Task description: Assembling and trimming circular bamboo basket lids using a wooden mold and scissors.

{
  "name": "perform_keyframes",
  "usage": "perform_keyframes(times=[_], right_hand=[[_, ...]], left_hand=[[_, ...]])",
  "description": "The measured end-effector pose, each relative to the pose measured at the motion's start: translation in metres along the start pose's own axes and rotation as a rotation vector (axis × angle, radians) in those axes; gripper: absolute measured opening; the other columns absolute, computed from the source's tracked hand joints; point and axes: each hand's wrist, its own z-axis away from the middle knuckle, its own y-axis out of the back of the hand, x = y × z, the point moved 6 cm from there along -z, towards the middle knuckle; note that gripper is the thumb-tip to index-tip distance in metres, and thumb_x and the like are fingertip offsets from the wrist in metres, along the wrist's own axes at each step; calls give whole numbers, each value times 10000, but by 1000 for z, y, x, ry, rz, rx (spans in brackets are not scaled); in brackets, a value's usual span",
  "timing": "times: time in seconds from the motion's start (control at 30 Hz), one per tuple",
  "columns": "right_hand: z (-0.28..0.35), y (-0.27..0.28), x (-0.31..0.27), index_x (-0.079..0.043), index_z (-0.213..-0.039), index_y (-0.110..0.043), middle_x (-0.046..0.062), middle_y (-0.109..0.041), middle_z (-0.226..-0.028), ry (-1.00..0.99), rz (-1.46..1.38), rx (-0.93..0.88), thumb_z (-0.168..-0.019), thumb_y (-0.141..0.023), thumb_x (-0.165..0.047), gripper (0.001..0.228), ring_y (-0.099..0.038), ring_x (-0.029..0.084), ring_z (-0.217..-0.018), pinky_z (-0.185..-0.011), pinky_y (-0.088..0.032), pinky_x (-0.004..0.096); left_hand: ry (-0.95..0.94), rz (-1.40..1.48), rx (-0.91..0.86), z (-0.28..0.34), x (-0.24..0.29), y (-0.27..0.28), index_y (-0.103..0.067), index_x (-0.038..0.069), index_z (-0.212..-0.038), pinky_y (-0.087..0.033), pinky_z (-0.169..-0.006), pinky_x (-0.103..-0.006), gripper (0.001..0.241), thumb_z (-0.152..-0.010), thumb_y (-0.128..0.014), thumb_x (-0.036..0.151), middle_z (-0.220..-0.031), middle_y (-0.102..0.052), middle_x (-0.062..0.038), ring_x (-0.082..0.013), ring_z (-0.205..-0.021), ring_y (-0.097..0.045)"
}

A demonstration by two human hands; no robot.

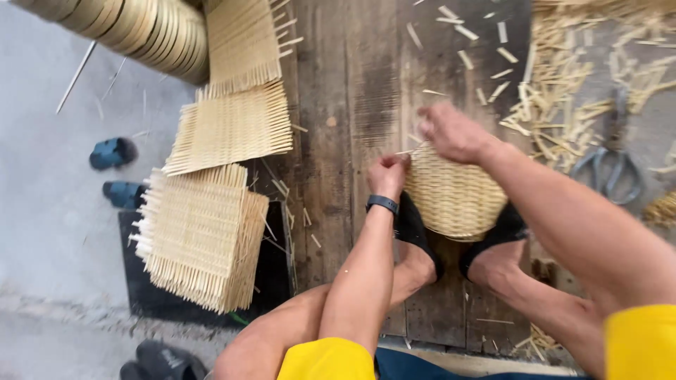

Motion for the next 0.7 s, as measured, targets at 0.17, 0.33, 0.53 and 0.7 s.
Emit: perform_keyframes(times=[0.17,0.33,0.53,0.7], right_hand=[[145,132,65,-42,-1365,-608,219,-626,-1244,-133,167,187,-1080,-543,-231,349,-580,379,-1151,-976,-451,483],[299,125,227,54,-1022,-722,198,-691,-776,-434,219,170,-1154,-561,-291,403,-680,258,-634,-642,-560,388],[301,78,196,15,-1088,-770,200,-725,-866,-720,44,-38,-1110,-569,-329,399,-721,311,-763,-722,-600,468],[247,-21,293,7,-1294,-626,274,-673,-1188,-594,43,328,-888,-796,-375,583,-653,408,-1086,-969,-524,503]], left_hand=[[-569,-199,-248,-24,37,-58,-625,29,-1293,-466,-1056,-416,608,-807,-848,317,-1307,-666,-208,-320,-1228,-611],[-323,117,-635,18,90,-56,-751,-15,-1185,-638,-872,-372,404,-834,-839,164,-1138,-818,-212,-258,-995,-772],[-1058,-156,-289,149,159,4,-666,86,-1024,-553,-733,-344,150,-905,-745,43,-942,-685,-65,-195,-852,-655],[-1518,-811,-99,155,28,-23,-587,133,-1003,-464,-966,-441,334,-694,-651,24,-1188,-625,-133,-313,-1124,-574]])
